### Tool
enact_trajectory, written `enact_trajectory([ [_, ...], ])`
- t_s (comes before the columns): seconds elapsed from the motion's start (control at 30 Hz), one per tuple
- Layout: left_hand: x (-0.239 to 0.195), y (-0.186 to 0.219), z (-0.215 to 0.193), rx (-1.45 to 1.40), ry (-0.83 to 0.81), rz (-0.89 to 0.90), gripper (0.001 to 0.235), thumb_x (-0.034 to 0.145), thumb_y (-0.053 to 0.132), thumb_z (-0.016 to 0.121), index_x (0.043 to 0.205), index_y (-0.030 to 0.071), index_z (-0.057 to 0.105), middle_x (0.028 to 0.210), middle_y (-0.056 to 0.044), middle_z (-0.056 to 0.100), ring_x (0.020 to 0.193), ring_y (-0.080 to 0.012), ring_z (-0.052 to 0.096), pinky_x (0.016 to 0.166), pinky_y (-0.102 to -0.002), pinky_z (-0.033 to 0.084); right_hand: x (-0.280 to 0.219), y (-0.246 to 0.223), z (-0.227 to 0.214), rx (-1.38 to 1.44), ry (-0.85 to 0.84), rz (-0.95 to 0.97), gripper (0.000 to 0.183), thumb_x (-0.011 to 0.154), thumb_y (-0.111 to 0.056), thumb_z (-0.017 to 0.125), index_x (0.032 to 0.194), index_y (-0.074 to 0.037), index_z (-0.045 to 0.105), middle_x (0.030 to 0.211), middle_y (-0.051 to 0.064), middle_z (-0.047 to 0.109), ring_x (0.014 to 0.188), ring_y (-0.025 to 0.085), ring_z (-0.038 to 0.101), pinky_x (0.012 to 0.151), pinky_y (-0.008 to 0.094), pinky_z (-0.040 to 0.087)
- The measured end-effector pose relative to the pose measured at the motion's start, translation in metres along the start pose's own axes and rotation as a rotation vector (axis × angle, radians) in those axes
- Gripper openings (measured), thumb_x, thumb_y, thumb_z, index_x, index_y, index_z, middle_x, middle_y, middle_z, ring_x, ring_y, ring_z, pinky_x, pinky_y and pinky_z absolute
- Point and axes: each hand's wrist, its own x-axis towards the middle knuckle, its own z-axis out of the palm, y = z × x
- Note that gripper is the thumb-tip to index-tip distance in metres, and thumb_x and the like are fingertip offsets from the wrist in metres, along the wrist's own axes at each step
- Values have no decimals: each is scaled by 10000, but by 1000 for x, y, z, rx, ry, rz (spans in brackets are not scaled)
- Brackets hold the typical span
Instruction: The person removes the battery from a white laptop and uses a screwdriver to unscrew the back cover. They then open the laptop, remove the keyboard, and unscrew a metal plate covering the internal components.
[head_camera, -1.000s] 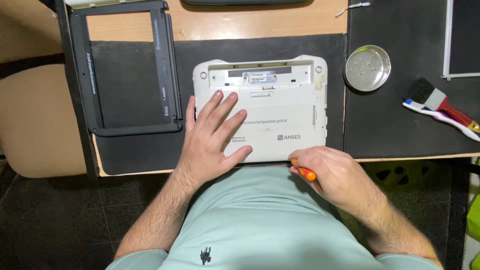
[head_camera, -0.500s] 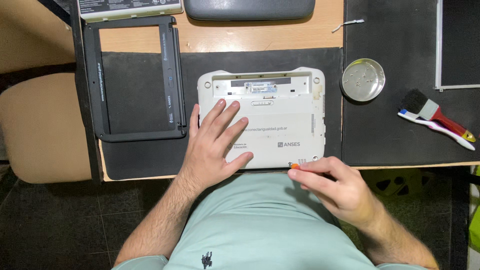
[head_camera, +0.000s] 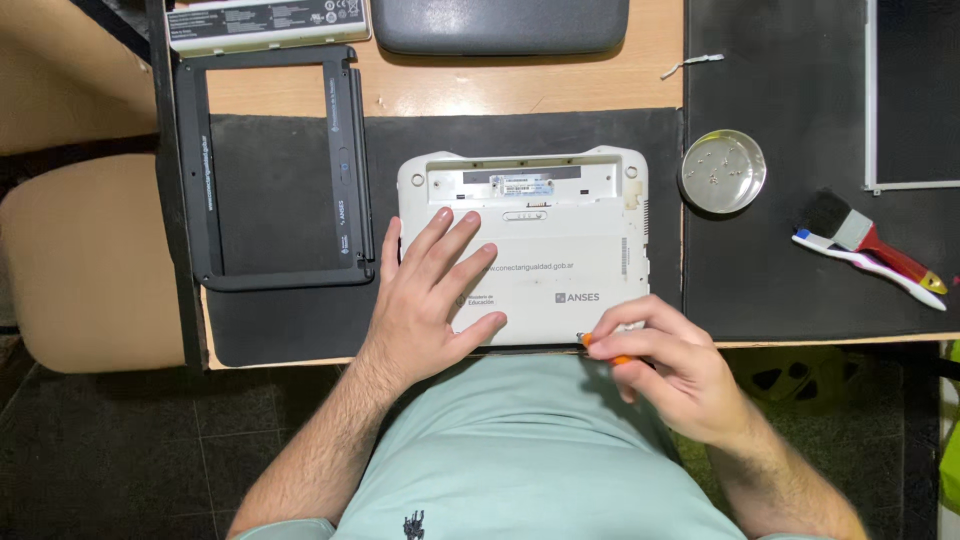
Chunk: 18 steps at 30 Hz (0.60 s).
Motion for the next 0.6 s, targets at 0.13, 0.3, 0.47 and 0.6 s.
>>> enact_trajectory([
  [0.13,-1,-1,0,10,-10,0,756,1078,567,919,1703,210,684,1908,-82,554,1822,-383,479,1456,-871,234,-8,7,0,8,-77,39,430,1264,-233,509,1465,10,801,1297,161,816,889,184,765,823,301,712],
  [0.3,0,0,-2,10,-9,9,745,1081,565,912,1694,205,689,1892,-96,572,1810,-394,495,1463,-848,216,-5,9,0,-41,0,17,347,1230,-429,643,1241,-153,852,1303,127,844,1183,230,825,1018,362,665],
  [0.47,-2,-1,0,17,-6,6,764,1082,570,919,1715,221,672,1904,-84,561,1817,-387,492,1469,-851,219,-16,13,4,200,-15,116,410,1236,-364,639,1438,-19,725,1249,181,822,950,225,802,877,335,695],
  [0.6,-3,-4,7,14,-21,-43,742,1091,703,814,1705,306,686,1906,-60,544,1803,-360,441,1455,-840,159,-5,20,13,218,93,21,291,1098,-232,863,1175,25,751,1082,230,905,877,194,709,809,371,652],
])
